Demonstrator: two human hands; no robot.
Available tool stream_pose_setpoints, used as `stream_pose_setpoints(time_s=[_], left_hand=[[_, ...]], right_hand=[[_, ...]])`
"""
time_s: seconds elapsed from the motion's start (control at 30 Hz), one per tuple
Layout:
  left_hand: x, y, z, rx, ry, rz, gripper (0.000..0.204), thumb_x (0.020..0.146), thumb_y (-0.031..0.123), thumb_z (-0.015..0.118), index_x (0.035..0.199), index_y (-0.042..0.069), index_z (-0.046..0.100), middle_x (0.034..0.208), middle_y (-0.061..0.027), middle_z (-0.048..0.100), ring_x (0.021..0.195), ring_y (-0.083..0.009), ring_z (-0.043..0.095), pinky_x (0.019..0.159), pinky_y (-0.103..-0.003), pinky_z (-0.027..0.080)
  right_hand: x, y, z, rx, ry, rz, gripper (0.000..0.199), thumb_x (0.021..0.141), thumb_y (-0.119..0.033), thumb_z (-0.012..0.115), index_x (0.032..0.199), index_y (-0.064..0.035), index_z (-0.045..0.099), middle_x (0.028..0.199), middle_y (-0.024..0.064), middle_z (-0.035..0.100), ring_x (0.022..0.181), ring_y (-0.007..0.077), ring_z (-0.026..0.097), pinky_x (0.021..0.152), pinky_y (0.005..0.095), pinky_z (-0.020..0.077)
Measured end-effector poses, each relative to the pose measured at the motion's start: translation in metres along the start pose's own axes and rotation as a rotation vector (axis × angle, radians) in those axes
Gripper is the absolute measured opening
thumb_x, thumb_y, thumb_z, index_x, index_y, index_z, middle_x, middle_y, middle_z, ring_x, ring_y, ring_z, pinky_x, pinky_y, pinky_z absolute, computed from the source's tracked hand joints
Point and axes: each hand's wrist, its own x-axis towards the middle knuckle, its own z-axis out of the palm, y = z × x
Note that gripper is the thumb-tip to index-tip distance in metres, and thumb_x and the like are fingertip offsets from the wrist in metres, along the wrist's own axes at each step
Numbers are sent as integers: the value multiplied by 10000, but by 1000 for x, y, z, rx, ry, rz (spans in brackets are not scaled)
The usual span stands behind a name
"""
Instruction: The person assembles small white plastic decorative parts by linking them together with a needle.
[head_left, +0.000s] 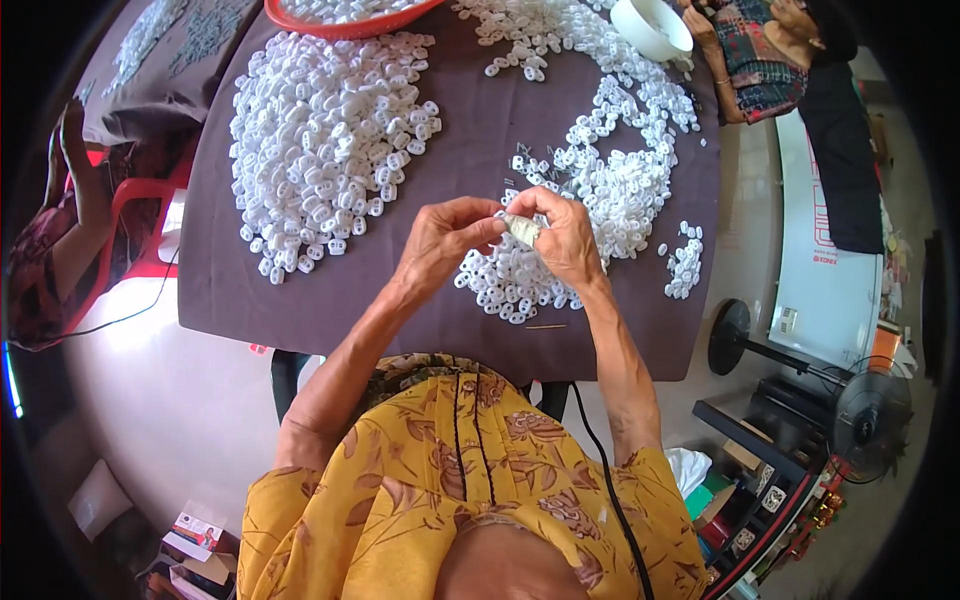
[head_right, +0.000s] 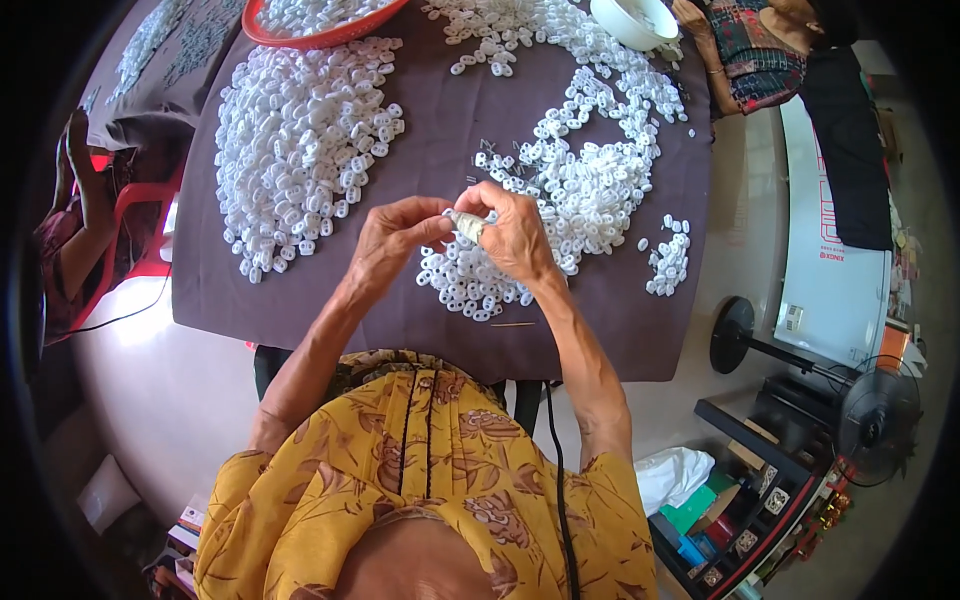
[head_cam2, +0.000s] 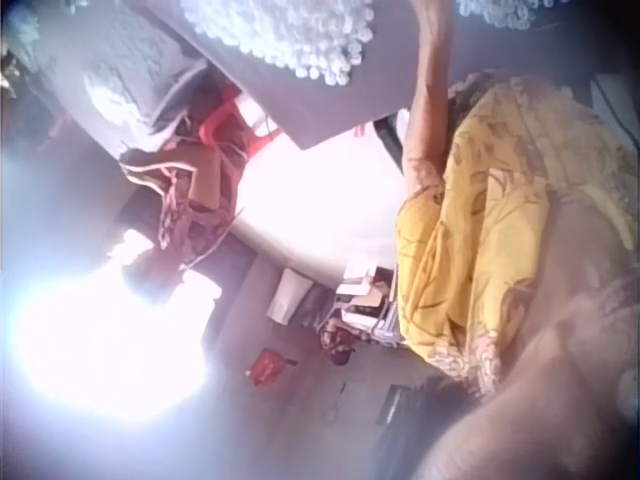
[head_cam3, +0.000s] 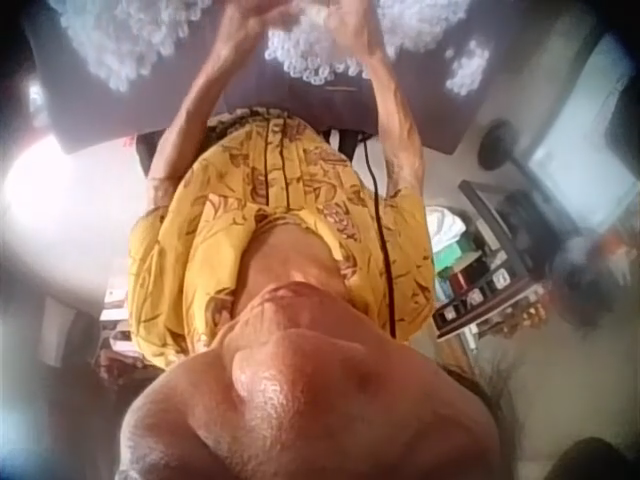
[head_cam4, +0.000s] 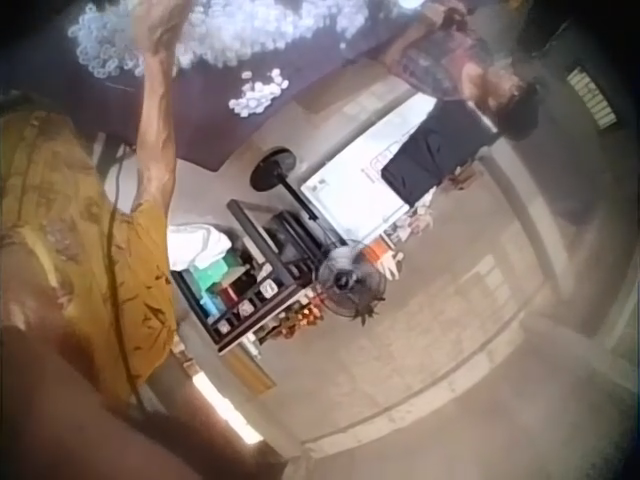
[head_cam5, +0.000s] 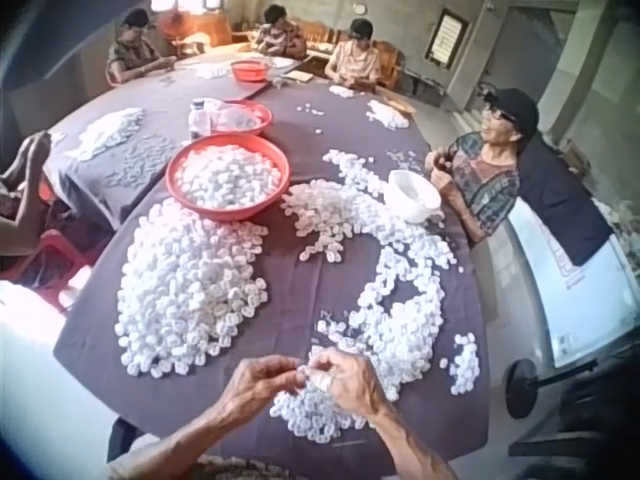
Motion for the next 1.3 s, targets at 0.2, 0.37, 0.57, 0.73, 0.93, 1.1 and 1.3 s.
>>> stream_pose_setpoints(time_s=[0.2,0.37,0.57,0.73,0.93,1.1,1.3], left_hand=[[-3,-14,-1,-155,11,-40,151,805,134,617,874,1,630,742,-58,625,640,-112,586,603,-244,483],[-3,-12,-5,-184,100,-35,130,806,134,609,825,7,625,739,-55,625,640,-116,595,607,-241,490],[-5,-15,-12,-217,133,-36,138,801,128,591,817,-6,616,725,-58,617,637,-106,579,601,-236,487],[-1,-10,-17,-245,123,-9,185,809,185,612,825,1,616,733,-55,613,659,-114,590,620,-246,494],[6,-1,-13,-405,105,33,166,804,174,621,824,10,612,755,-64,618,671,-126,600,649,-259,499],[8,10,-3,-427,110,72,132,807,137,607,830,7,601,775,-76,624,678,-132,604,649,-268,498],[4,36,24,-382,-15,167,116,823,102,571,859,-8,581,807,-110,624,722,-170,619,675,-289,504]], right_hand=[[-7,5,-1,-28,28,-91,116,754,-10,536,848,-19,605,781,81,628,716,164,600,642,276,467],[24,43,-12,-370,212,-204,212,669,65,487,839,1,596,805,150,614,729,294,607,650,342,490],[56,50,-6,-697,115,-284,297,631,88,458,865,-11,611,766,144,579,662,338,563,613,397,465],[66,51,-4,-878,42,-337,212,616,80,491,787,-11,577,754,120,575,680,314,552,627,389,427],[66,51,-7,-857,23,-411,156,620,74,508,751,-7,536,740,107,569,665,295,545,618,374,411],[46,11,-18,-293,36,-110,32,715,19,551,727,-10,544,701,82,589,635,152,571,593,283,439],[21,-32,-36,415,-89,-208,494,745,-496,624,847,-20,535,888,84,593,792,131,572,734,270,470]])
